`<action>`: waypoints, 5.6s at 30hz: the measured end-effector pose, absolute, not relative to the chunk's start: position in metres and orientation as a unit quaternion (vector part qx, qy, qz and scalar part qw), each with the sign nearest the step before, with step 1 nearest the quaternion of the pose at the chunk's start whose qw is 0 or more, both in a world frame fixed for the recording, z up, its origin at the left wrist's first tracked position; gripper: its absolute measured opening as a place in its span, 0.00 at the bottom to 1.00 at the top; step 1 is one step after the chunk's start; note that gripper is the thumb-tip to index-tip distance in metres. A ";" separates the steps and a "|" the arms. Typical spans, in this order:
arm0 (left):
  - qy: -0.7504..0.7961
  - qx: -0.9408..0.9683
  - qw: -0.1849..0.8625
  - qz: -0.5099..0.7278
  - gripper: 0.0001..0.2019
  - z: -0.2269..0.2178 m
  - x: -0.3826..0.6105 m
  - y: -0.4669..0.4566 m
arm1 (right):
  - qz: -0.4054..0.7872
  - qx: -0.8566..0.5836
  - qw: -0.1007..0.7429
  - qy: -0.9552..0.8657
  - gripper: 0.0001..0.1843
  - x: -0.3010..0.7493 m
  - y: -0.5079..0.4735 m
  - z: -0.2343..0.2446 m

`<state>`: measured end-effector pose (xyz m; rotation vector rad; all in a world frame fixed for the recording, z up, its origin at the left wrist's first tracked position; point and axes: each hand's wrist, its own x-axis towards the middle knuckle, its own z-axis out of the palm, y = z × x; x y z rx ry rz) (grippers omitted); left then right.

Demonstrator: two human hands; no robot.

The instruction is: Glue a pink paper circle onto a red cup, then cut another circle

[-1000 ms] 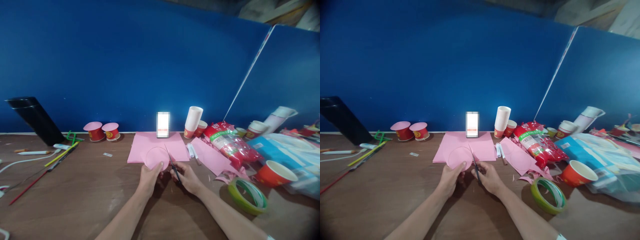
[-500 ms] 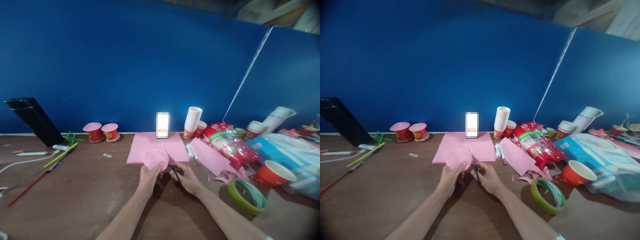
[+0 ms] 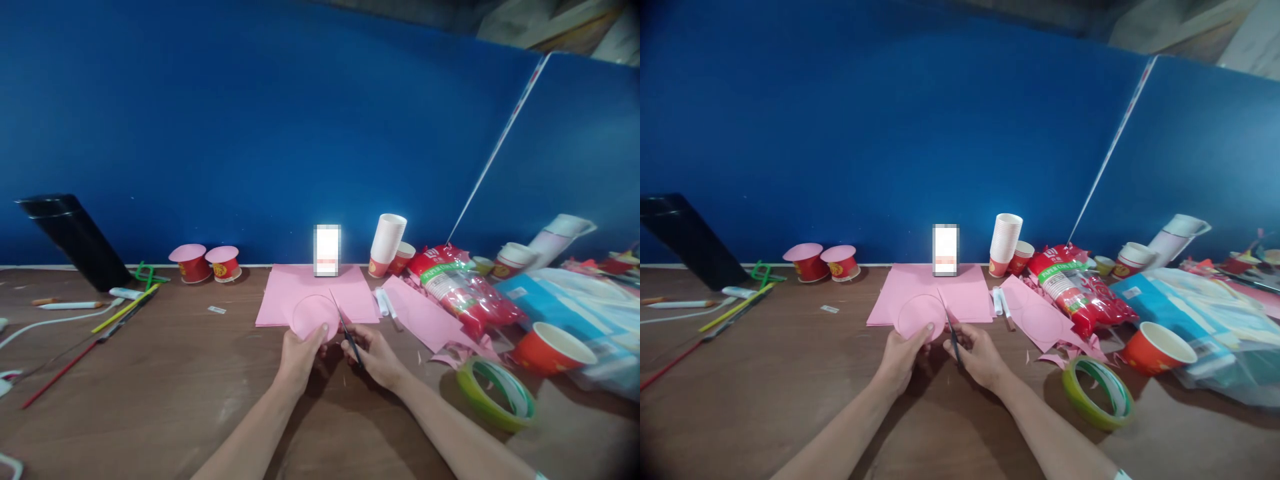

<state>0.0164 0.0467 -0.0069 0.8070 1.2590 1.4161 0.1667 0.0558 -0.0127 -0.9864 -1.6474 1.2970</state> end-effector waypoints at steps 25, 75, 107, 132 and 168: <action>0.515 0.328 0.524 0.594 0.15 -0.006 0.017 0.047 | 0.515 -0.399 0.395 -0.648 0.19 0.167 0.055 -0.011; 0.506 0.346 0.515 0.599 0.15 -0.010 0.016 0.048 | 0.532 -0.395 0.393 -0.637 0.17 0.165 0.053 -0.009; 0.516 0.360 0.499 0.596 0.14 -0.011 0.016 0.046 | 0.523 -0.400 0.389 -0.644 0.16 0.166 0.054 -0.011; 0.503 0.345 0.512 0.605 0.15 -0.009 0.016 0.046 | 0.517 -0.407 0.391 -0.644 0.19 0.166 0.054 -0.011; 0.503 0.330 0.520 0.606 0.15 -0.006 0.016 0.046 | 0.516 -0.412 0.387 -0.644 0.19 0.166 0.053 -0.008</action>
